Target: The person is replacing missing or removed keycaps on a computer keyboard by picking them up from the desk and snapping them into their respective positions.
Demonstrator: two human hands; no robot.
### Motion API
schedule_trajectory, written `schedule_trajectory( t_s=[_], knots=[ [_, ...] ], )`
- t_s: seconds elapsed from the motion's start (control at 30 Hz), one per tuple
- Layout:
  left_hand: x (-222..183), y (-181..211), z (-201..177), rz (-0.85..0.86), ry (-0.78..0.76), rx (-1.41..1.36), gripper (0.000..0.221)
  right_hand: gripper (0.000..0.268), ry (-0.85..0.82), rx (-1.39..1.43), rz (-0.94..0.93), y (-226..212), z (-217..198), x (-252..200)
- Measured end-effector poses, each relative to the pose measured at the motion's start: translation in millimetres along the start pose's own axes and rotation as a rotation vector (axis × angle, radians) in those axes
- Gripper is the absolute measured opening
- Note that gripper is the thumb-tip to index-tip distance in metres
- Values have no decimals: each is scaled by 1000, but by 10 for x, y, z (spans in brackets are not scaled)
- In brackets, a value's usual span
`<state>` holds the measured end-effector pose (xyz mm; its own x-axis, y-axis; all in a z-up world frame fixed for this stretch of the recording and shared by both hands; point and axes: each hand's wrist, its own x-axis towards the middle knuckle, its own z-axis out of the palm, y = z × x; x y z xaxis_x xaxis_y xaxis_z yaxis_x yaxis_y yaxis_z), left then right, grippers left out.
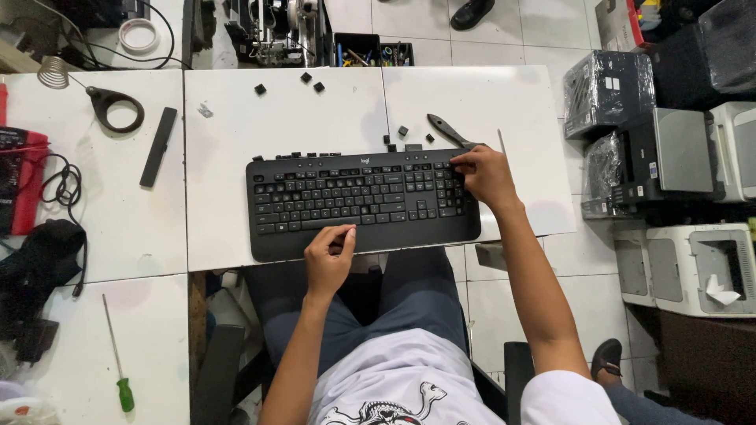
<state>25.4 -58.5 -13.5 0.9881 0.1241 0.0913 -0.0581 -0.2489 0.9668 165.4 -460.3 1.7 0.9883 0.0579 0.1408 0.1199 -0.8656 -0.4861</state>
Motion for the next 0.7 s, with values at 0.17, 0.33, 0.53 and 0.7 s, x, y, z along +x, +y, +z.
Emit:
schedule_trajectory(
  t_s=[0.17,0.33,0.53,0.7],
  knots=[
    [-4,-5,3,0,1,-7,13,22,-21,-37,37,102,85,56],
    [-3,-15,-1,-3,6,-20,13,18,-54,-71,95,217,219,110],
    [-5,10,-7,-8,-10,-16,13,14,-109,-306,130,204,356,226],
    [-14,-14,3,-33,-9,-41,14,11,-105,-380,197,241,448,281]
  ],
)
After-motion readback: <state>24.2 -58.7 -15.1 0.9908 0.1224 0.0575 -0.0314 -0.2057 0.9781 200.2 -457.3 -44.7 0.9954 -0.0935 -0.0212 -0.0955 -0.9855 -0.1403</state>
